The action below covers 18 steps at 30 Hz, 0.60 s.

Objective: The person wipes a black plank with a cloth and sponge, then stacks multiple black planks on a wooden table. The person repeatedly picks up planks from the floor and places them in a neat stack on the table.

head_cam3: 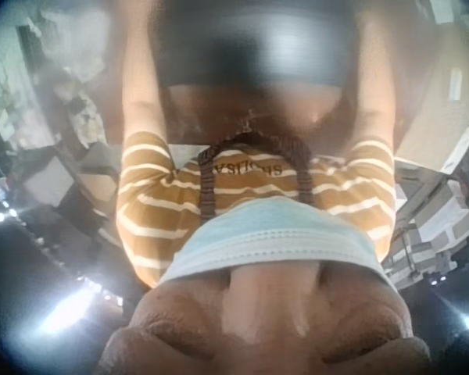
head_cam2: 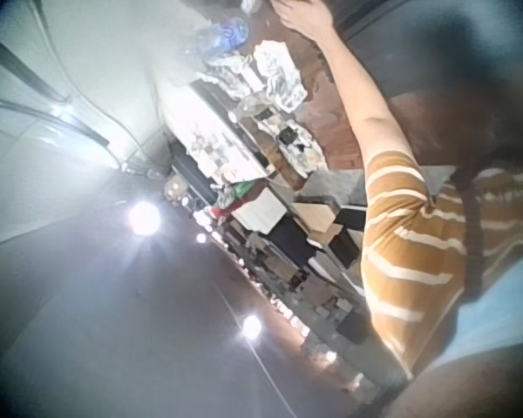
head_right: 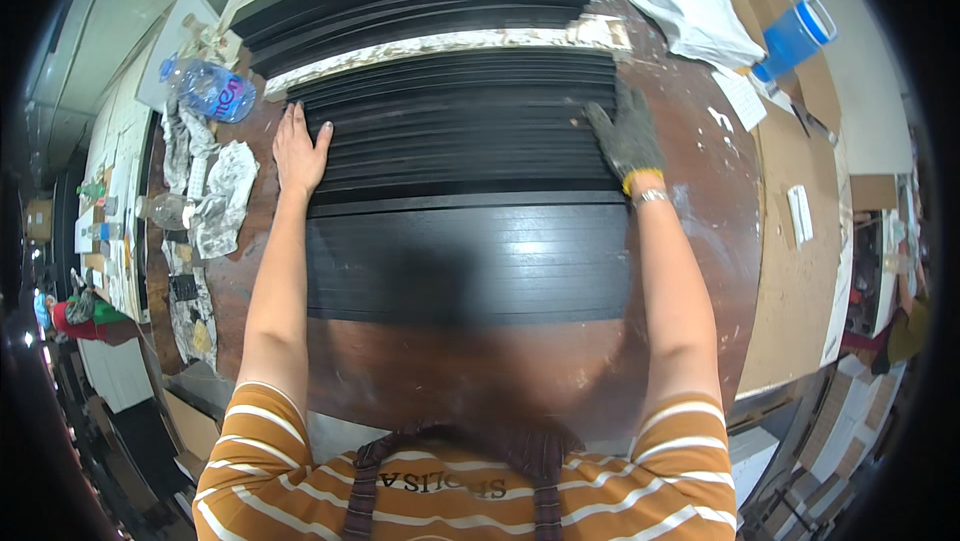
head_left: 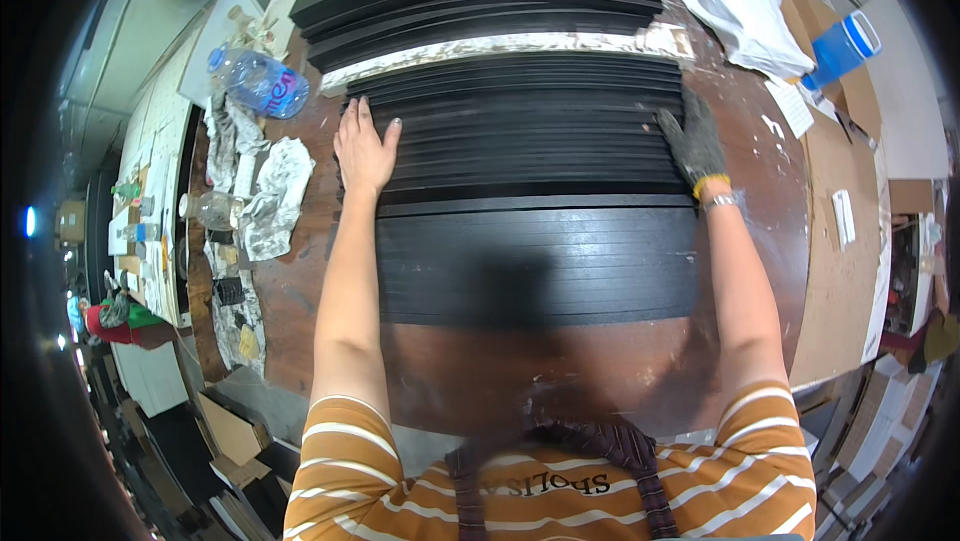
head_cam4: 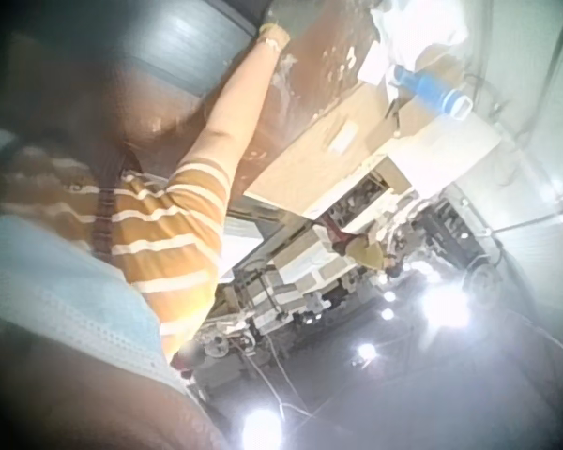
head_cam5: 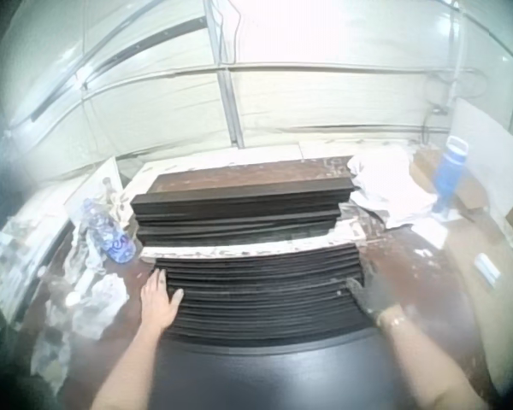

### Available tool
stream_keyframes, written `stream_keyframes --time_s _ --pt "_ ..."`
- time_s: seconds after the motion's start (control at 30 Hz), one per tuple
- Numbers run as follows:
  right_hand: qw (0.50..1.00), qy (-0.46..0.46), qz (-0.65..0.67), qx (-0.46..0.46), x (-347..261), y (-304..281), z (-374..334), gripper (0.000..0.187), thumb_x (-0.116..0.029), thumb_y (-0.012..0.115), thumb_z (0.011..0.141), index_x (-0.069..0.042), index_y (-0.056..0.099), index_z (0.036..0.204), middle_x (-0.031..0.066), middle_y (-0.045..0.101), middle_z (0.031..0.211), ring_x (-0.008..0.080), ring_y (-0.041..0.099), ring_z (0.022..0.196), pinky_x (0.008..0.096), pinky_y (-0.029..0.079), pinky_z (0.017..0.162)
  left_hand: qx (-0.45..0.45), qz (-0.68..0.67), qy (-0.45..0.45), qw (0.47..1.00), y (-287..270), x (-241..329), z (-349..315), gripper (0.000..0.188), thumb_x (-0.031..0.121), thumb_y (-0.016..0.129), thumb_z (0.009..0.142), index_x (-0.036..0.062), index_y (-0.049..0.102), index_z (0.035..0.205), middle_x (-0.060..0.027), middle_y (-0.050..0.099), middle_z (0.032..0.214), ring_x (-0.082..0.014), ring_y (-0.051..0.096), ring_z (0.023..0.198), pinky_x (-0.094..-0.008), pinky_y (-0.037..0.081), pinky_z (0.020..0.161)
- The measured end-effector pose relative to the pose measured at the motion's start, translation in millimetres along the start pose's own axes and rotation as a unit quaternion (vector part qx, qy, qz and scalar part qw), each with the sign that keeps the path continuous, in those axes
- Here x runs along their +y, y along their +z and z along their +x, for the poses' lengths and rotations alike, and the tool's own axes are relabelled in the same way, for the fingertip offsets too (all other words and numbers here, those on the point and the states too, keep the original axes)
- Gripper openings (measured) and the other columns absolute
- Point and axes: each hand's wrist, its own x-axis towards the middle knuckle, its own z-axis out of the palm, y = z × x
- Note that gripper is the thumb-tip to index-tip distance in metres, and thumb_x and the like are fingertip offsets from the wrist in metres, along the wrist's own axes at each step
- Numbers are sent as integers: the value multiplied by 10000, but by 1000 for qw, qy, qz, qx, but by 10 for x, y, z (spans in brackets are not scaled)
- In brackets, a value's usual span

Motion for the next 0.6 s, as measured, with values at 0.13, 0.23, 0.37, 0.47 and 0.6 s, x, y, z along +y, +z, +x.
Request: stream_keyframes --time_s 0.13,0.23,0.37,0.47,0.6 --pt "991 -4 -125 38 -201 -79 34 742 -537 544 931 -70 384 1485 265 369 1506 412 298 1431 470 252 1170 -94 42 -39 994 -14 90 31 696 516 469 969 79 359 1501 -127 286 1593 -295 240 1475 -594 171 1164" --pt "987 -130 -84 32 -703 -173 -161 749 -495 625 891 -93 400 1482 203 339 1547 374 255 1460 496 201 1183 -127 16 15 992 -68 160 -104 721 521 457 974 90 301 1530 -107 254 1611 -276 198 1497 -594 158 1168" --pt "954 -290 -12 -74 -1516 183 -437 765 -563 579 904 -95 399 1482 142 324 1571 301 246 1476 440 174 1216 -144 26 10 989 -128 211 -199 725 538 438 978 114 277 1544 -78 239 1620 -245 185 1503 -568 167 1180" --pt "961 -262 -33 -75 -1291 205 -353 729 -538 594 902 -82 439 1450 145 365 1547 310 281 1460 437 214 1206 -141 36 12 989 -138 236 -181 726 545 436 978 121 277 1545 -70 232 1624 -244 189 1503 -568 174 1178" --pt "995 -93 -42 9 -80 -282 -204 624 -439 607 911 -29 508 1371 210 475 1444 369 404 1375 435 312 1150 -136 34 13 990 -81 198 -176 733 546 454 972 118 285 1543 -73 245 1620 -244 196 1501 -578 178 1173"
